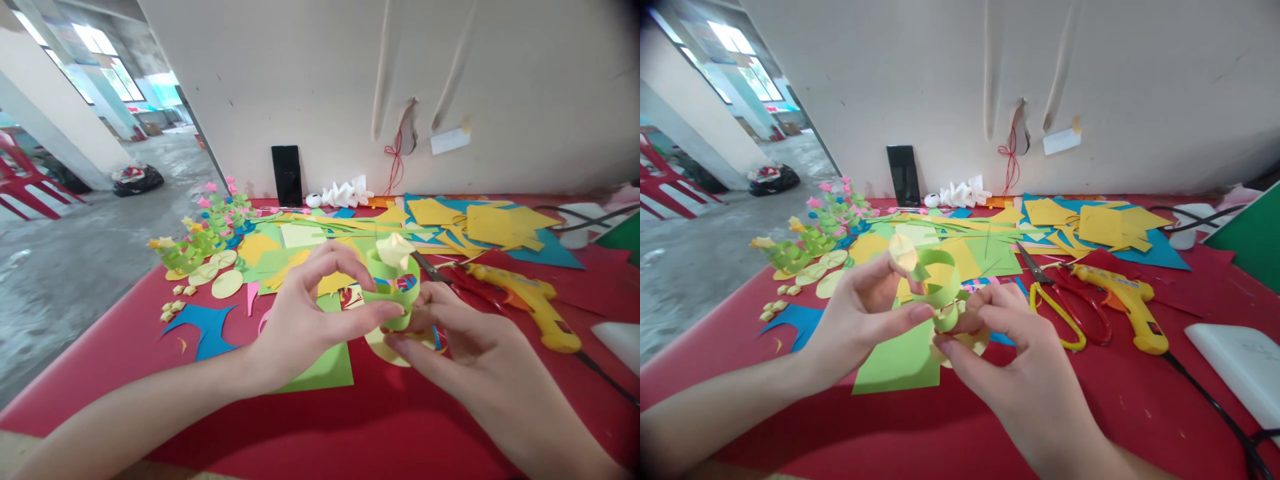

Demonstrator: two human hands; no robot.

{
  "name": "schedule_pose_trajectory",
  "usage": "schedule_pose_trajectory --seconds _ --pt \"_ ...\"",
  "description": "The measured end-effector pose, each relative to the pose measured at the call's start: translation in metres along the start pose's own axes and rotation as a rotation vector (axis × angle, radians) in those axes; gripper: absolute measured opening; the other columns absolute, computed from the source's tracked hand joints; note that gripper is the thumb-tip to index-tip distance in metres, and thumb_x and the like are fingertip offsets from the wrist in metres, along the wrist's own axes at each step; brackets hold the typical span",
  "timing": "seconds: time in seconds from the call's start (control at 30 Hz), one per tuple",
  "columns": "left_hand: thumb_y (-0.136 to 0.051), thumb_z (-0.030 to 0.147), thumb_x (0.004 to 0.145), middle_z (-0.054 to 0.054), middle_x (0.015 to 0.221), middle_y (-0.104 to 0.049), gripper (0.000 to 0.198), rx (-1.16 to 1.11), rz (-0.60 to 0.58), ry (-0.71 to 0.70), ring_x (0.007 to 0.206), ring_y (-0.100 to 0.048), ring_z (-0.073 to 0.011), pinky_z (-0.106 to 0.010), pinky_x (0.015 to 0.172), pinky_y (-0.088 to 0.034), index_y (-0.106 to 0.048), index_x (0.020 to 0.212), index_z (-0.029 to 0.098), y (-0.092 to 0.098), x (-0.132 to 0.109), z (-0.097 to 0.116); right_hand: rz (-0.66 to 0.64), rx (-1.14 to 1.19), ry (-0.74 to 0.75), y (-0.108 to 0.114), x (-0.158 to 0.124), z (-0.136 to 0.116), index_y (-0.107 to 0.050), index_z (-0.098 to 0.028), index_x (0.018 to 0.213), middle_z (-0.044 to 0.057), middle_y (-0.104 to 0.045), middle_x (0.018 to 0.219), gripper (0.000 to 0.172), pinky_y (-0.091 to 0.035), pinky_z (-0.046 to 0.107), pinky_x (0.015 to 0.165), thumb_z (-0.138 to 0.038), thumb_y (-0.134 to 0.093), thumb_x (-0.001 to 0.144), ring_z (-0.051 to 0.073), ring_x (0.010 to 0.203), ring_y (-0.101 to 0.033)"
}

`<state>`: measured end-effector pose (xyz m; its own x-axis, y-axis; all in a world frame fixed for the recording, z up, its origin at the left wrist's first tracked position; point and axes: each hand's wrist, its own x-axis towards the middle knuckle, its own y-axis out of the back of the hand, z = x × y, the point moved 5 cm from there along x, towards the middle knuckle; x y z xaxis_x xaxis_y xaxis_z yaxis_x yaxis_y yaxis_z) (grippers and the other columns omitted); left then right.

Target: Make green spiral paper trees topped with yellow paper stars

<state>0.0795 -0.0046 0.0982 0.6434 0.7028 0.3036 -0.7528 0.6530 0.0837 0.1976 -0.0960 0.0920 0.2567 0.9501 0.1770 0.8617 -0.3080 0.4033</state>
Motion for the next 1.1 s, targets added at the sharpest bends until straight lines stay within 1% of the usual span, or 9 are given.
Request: schedule_pose_trajectory --seconds 0.1,0.27,0.43,0.53,0.63,0.7,0.87,0.93,1.1 --pt "-0.075 0.025 0.068 -0.002 0.081 -0.058 0.021 -0.005 0.006 -0.003 0.081 -0.055 -0.0178 -0.034 0.078 -0.043 -0.055 0.070 0.021 -0.0004 -0.0005 -0.0008 0.016 -0.048 0.011 -0.0007 -0.0014 0.0018 -0.063 -0.022 0.063 0.002 -0.059 0.077 0.018 -0.048 0.031 0.070 -0.033 -0.062 0.077 0.019 0.082 -0.057" --pt "-0.076 0.029 0.068 -0.003 0.090 -0.059 0.022 -0.017 -0.006 -0.007 0.087 -0.055 -0.0186 -0.037 0.088 -0.042 -0.059 0.080 0.021 -0.0012 -0.0014 -0.0029 0.167 -0.113 0.035 0.0019 -0.0032 -0.0002 -0.069 -0.024 0.071 0.003 -0.056 0.069 0.023 -0.049 0.034 0.068 -0.047 -0.068 0.070 0.022 0.080 -0.056" --pt "-0.078 0.031 0.066 -0.003 0.093 -0.058 0.032 -0.026 0.024 0.002 0.096 -0.053 -0.0207 -0.037 0.090 -0.041 -0.060 0.092 0.023 -0.0013 -0.0025 -0.0031 0.187 -0.116 0.051 0.0015 -0.0035 -0.0005 -0.070 -0.025 0.071 0.003 -0.053 0.066 0.025 -0.049 0.034 0.067 -0.050 -0.068 0.069 0.021 0.078 -0.055" --pt "-0.078 0.032 0.066 -0.003 0.096 -0.058 0.036 -0.039 0.032 0.026 0.097 -0.052 -0.0212 -0.037 0.090 -0.041 -0.059 0.095 0.024 -0.0020 -0.0042 -0.0041 0.177 -0.107 0.051 0.0023 -0.0038 0.0008 -0.070 -0.025 0.070 0.003 -0.053 0.066 0.022 -0.049 0.033 0.065 -0.047 -0.069 0.070 0.020 0.076 -0.054" --pt "-0.078 0.031 0.066 -0.003 0.096 -0.058 0.037 -0.049 0.037 0.055 0.097 -0.052 -0.0209 -0.038 0.093 -0.039 -0.059 0.097 0.024 -0.0030 -0.0057 -0.0061 0.119 -0.085 0.072 0.0017 -0.0038 0.0009 -0.069 -0.025 0.065 0.002 -0.053 0.068 0.015 -0.047 0.030 0.063 -0.037 -0.066 0.074 0.017 0.073 -0.053" --pt "-0.077 0.032 0.066 -0.003 0.094 -0.058 0.035 -0.054 0.043 0.062 0.096 -0.053 -0.0204 -0.038 0.094 -0.039 -0.059 0.095 0.023 -0.0035 -0.0061 -0.0066 0.076 -0.059 0.077 0.0011 -0.0040 0.0007 -0.068 -0.026 0.064 0.002 -0.055 0.073 0.013 -0.048 0.029 0.064 -0.030 -0.063 0.076 0.017 0.075 -0.054" --pt "-0.077 0.035 0.065 -0.002 0.094 -0.057 0.038 -0.116 0.056 0.079 0.097 -0.053 -0.0211 -0.038 0.093 -0.039 -0.056 0.096 0.025 -0.0033 -0.0062 -0.0061 0.032 -0.002 0.054 0.0001 -0.0054 0.0004 -0.063 -0.024 0.064 0.002 -0.059 0.085 0.013 -0.049 0.030 0.068 -0.029 -0.061 0.077 0.018 0.084 -0.057" --pt "-0.078 0.032 0.065 -0.003 0.095 -0.057 0.041 -0.124 0.055 0.093 0.099 -0.053 -0.0216 -0.038 0.095 -0.038 -0.056 0.098 0.025 -0.0035 -0.0060 -0.0064 0.040 -0.010 0.059 -0.0003 -0.0054 0.0001 -0.063 -0.024 0.065 0.002 -0.057 0.081 0.012 -0.049 0.030 0.069 -0.027 -0.061 0.076 0.017 0.082 -0.056" --pt "-0.077 0.028 0.066 -0.003 0.099 -0.057 0.042 -0.140 0.041 0.105 0.100 -0.052 -0.0215 -0.040 0.097 -0.036 -0.056 0.101 0.024 -0.0054 -0.0055 -0.0068 0.076 -0.039 0.115 -0.0008 -0.0038 -0.0007 -0.065 -0.027 0.063 0.000 -0.051 0.072 0.013 -0.045 0.027 0.062 -0.023 -0.063 0.075 0.015 0.074 -0.051"
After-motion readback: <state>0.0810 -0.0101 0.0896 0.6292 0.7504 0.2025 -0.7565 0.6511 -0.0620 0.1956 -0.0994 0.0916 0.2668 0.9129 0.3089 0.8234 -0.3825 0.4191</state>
